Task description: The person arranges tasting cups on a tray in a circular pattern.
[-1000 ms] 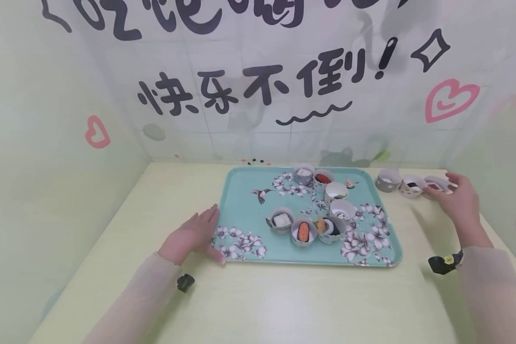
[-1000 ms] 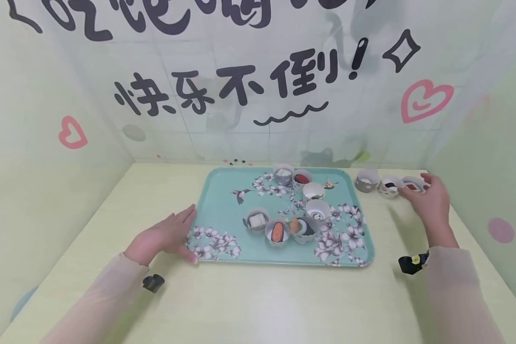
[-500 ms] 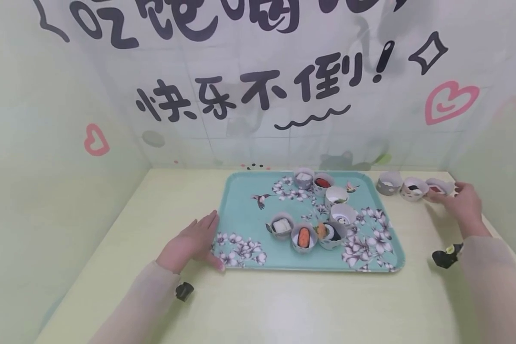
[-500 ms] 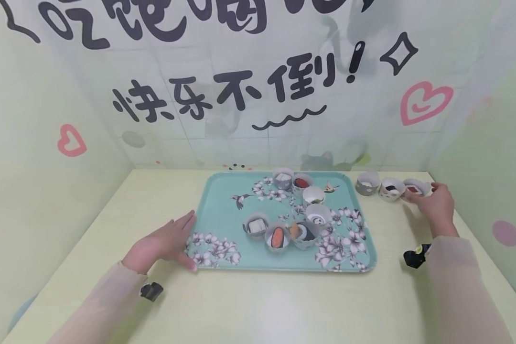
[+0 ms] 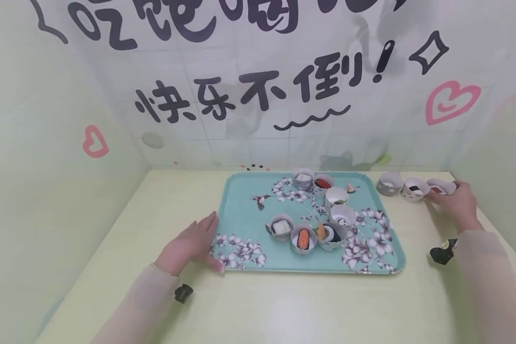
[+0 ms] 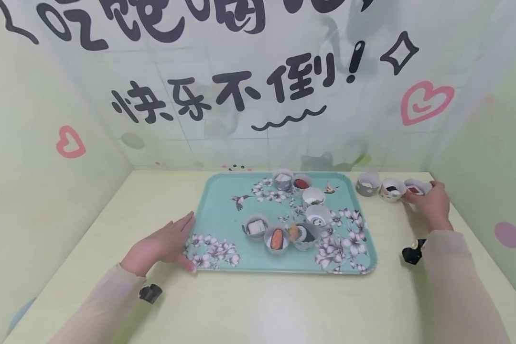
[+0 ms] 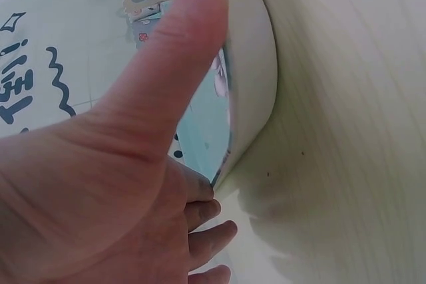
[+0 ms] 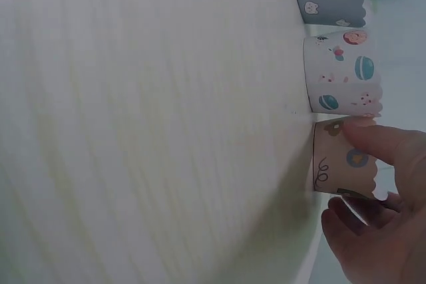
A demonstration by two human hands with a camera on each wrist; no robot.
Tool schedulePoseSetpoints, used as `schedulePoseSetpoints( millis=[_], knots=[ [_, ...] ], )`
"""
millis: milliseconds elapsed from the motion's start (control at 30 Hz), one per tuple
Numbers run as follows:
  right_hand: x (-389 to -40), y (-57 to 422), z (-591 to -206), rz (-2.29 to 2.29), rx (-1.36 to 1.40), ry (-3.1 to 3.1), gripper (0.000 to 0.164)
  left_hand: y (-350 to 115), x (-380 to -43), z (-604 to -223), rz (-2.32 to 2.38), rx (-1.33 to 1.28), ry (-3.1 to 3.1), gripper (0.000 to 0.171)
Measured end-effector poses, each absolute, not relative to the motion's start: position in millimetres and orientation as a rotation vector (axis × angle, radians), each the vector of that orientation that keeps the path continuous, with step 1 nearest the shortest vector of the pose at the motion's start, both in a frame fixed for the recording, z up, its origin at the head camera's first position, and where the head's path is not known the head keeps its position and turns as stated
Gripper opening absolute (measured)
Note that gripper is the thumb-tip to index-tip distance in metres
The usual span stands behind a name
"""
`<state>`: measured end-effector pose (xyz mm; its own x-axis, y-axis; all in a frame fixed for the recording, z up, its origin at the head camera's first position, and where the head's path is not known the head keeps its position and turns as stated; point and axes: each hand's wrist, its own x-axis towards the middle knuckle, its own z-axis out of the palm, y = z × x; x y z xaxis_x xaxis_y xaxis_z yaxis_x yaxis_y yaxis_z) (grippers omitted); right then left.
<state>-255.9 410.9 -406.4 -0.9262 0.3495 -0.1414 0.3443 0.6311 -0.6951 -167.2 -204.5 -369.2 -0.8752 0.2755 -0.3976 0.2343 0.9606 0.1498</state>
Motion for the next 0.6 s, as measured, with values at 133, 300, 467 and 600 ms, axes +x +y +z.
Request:
schedulePoseSetpoints(
  millis=[133, 300, 467, 600],
  knots=[
    [-259.8, 412.6, -407.6, 1.133, -0.580, -2.885, 0.096, -204.3, -168.1, -369.1, 0.121, 0.371, 2.690, 0.138],
    [-258.5, 412.4, -407.5, 1.073, -0.573, -2.898, 0.093, -204.3, -170.5, -369.4, 0.101, 0.390, 2.691, 0.138],
    [-255.7, 411.3, -405.0, 1.067, -0.601, -2.900, 0.093, -204.3, -171.4, -369.8, 0.099, 0.392, 2.683, 0.137],
    [-253.7, 410.0, -402.9, 1.059, -0.607, -2.896, 0.094, -204.8, -170.8, -370.3, 0.093, 0.383, 2.683, 0.138]
  ],
)
